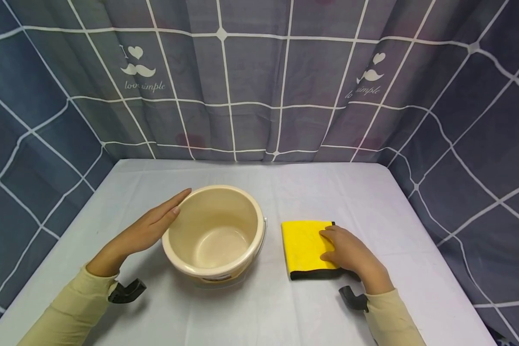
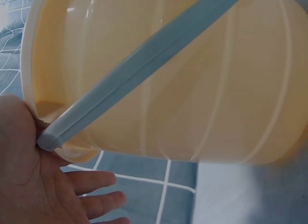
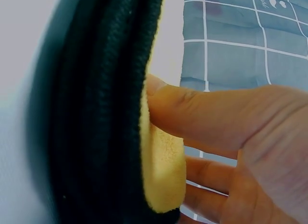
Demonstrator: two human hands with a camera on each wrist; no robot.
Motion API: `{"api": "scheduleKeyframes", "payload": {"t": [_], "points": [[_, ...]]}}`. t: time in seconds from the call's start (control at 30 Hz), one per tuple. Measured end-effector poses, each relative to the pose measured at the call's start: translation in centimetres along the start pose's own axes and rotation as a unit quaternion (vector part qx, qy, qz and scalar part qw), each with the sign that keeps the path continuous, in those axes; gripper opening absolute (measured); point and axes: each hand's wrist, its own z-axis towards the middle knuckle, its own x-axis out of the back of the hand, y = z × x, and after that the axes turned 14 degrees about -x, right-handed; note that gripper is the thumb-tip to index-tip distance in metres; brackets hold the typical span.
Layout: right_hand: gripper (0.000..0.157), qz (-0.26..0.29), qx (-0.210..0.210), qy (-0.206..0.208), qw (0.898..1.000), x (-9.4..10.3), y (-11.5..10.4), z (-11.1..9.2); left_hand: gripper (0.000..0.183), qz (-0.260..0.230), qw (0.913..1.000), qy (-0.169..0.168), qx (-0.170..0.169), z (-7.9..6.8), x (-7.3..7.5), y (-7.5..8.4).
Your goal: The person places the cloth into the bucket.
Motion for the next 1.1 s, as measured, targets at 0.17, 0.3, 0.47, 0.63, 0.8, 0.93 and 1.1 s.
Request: {"api": "scheduleKeyframes", "payload": {"t": [0.17,0.3,0.47,0.63,0.8,0.93,1.1], "points": [[0.059,-0.008,-0.011,0.009,1.000,-0.15,-0.14,0.04,0.053,-0.007,1.0000,-0.001,0.004,0.01,0.00,-0.11],[0.055,-0.017,-0.016,0.019,1.000,-0.36,-0.24,0.13,0.054,-0.011,0.9999,-0.001,0.006,-0.04,0.00,-0.16],[0.050,-0.024,-0.007,0.036,0.999,-0.28,-0.40,0.10,0.053,-0.011,0.9999,0.002,0.008,-0.11,-0.11,-0.26],[0.048,-0.029,-0.004,0.043,0.999,-0.20,-0.44,0.10,0.053,-0.020,0.9997,0.005,0.012,-0.11,-0.23,-0.24],[0.046,-0.037,-0.005,0.050,0.998,-0.22,-0.49,0.20,0.052,-0.027,0.9995,0.007,0.013,-0.18,-0.24,-0.19],[0.045,-0.045,-0.021,0.043,0.998,-0.22,-0.62,0.23,0.052,-0.032,0.9994,0.007,0.012,-0.17,-0.31,-0.16],[0.045,-0.048,-0.032,0.029,0.998,0.08,-0.67,0.25,0.052,-0.037,0.9992,0.006,0.013,-0.14,-0.34,-0.10]]}}
